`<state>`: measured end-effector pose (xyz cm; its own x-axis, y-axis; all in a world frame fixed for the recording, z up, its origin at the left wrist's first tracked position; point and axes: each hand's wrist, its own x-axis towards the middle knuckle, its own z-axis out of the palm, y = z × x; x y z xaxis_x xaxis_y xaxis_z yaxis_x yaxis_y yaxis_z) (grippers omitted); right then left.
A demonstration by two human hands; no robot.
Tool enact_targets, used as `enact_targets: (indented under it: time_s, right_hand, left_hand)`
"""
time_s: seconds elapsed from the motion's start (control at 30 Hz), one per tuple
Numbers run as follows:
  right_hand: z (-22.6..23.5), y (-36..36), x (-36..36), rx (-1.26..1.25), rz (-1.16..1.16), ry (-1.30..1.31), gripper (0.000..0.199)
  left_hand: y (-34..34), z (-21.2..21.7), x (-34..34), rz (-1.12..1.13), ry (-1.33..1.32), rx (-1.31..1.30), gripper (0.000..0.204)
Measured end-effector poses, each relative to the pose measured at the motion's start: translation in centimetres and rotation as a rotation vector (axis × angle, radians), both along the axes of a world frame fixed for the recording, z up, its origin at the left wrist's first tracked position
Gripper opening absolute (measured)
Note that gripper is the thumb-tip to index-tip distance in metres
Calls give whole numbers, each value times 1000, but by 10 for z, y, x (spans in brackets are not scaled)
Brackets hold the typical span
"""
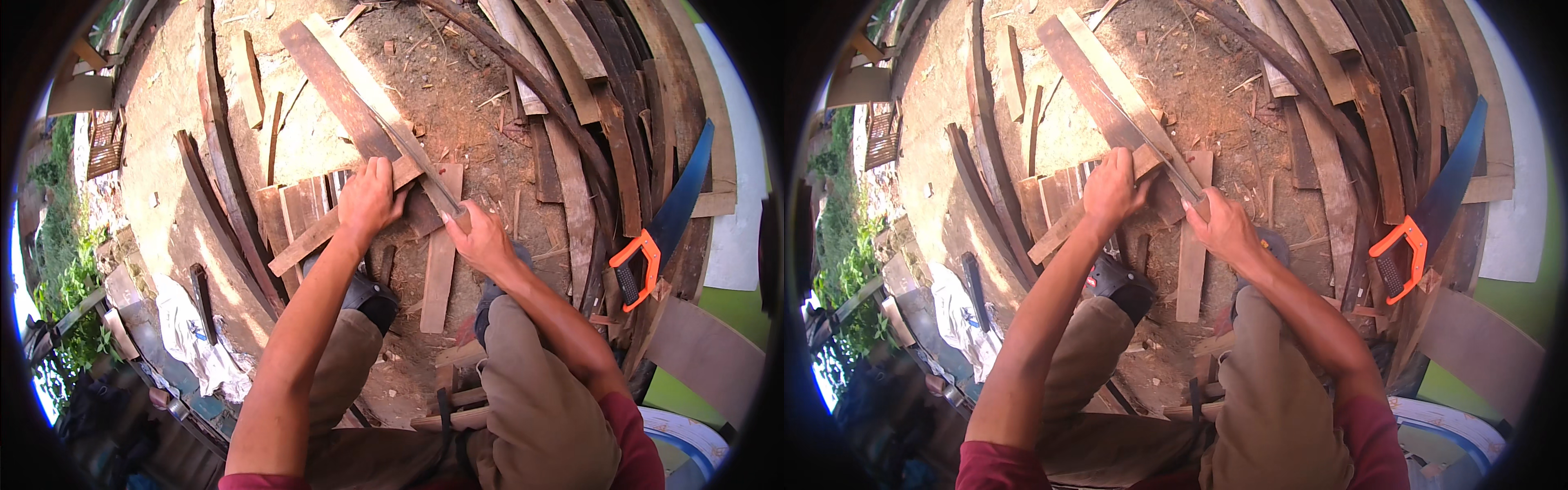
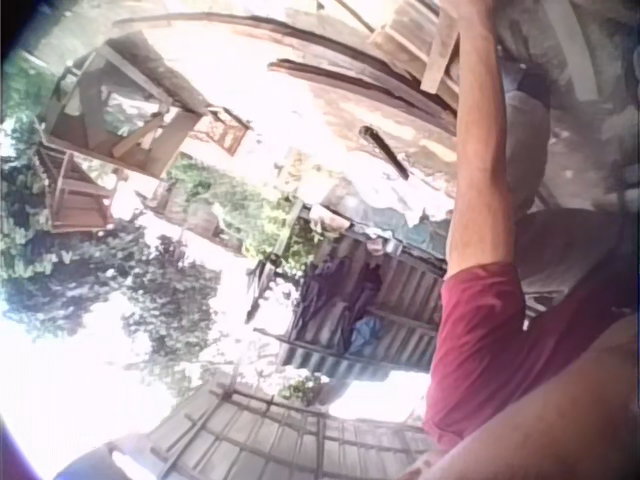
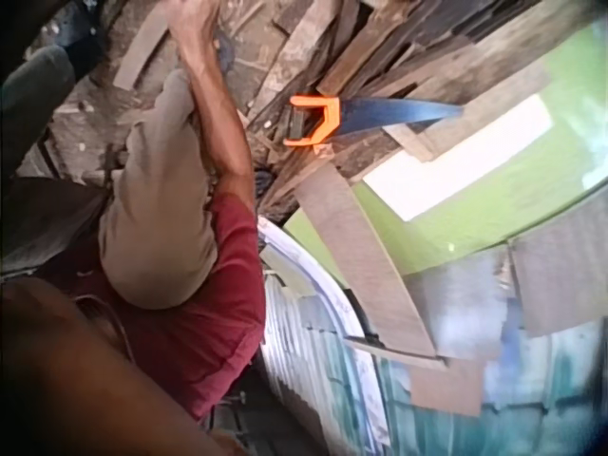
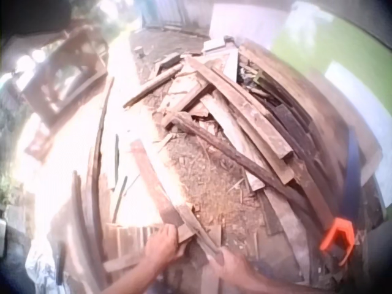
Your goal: The person sits on the ground and sharpens a long metal blade using a sharpening stone, then uses a hammer to tap the blade. The person handles wood pieces and metal bars while working in an outdoor area.
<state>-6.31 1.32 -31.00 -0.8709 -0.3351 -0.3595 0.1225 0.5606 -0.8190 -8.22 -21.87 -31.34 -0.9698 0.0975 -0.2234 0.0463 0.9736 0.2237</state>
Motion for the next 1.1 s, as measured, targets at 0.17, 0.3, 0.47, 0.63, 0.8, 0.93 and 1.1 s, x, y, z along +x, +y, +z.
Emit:
enact_targets:
  time_s: [0.17, 0.3, 0.47, 0.63, 0.8, 0.93, 1.1]
  right_hand:
    - [8, -8, 8, -161, -124, 138, 40]
    - [14, -9, 2, 127, 7, -92, 40]
    - [21, 1, 6, -86, -80, 23, 40]
    - [17, 2, 1, 74, -1, -42, 38]
    - [23, 7, 0, -1, -36, -117, 35]
    - [20, 3, 0, -82, -42, 5, 33]
    - [15, 8, -3, 102, 33, -126, 34]
  left_hand:
    - [-1, -4, 1, 7, 20, 12, 48]
    - [-2, -3, 0, -14, 40, 28, 48]
    - [0, 1, 1, 4, 1, 2, 45]
    - [0, 1, 0, 4, -7, 3, 44]
    - [1, 4, -1, 22, -38, 12, 44]
    - [1, 5, -1, 10, -24, 13, 44]
    - [1, 4, 0, -10, 14, 21, 43]
